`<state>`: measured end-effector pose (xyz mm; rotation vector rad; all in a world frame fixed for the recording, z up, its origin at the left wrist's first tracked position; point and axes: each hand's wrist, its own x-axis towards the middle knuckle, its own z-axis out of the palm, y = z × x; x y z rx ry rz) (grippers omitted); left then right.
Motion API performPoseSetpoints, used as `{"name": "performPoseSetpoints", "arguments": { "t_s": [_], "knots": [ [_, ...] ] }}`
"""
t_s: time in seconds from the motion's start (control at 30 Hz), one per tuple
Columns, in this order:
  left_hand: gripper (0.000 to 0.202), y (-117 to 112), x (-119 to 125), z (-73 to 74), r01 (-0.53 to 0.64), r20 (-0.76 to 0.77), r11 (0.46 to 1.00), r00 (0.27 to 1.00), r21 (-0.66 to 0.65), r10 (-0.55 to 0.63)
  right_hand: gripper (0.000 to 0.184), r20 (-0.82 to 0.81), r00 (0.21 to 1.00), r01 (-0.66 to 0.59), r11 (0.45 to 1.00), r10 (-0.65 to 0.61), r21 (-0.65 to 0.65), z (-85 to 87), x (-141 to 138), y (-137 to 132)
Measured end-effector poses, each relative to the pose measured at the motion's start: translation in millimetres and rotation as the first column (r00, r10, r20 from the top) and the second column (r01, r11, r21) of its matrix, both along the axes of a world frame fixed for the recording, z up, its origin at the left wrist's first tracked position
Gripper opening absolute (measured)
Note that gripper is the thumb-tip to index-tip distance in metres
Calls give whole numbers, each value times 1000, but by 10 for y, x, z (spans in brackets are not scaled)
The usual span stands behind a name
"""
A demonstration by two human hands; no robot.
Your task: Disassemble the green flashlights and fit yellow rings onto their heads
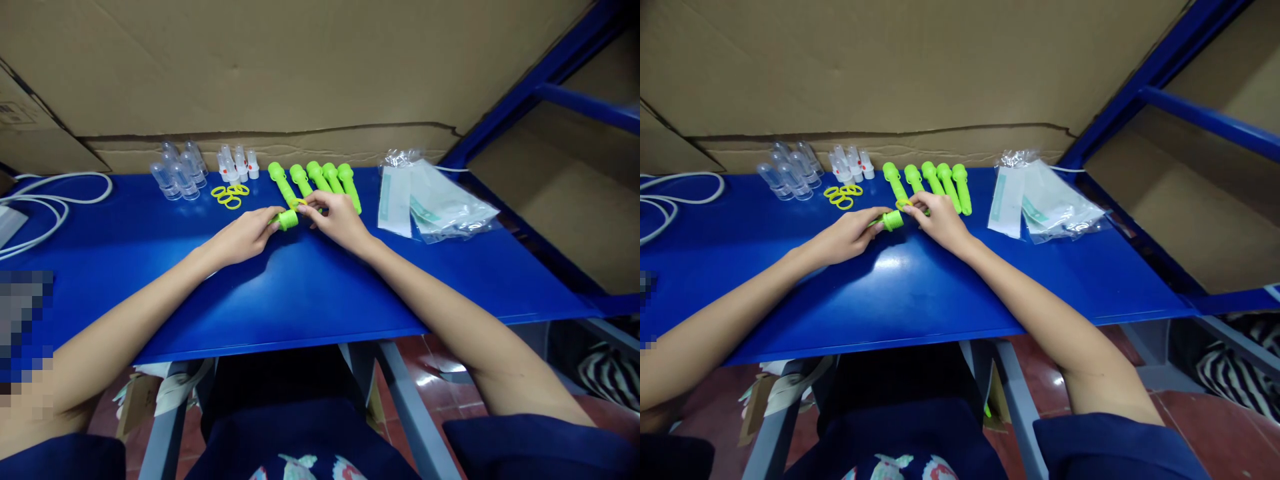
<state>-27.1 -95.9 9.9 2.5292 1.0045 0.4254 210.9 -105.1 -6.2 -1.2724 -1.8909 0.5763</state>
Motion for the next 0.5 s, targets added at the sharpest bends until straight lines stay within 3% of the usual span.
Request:
{"name": "performPoseSetpoints", "arguments": {
  "t_s": [0.2,0.37,0.5],
  "knots": [
    [60,17,-12,-42,0,78,1000,997,9,-1,23,76,989,-130,991,128,13,10,-15,-11],
    [61,28,-15,-72,54,193,999,980,3,-53,28,167,975,-161,983,144,89,38,-21,-24],
    [54,11,-1,-49,41,224,998,974,-50,-28,29,176,978,-125,990,112,65,74,-42,-60]
  ]
}}
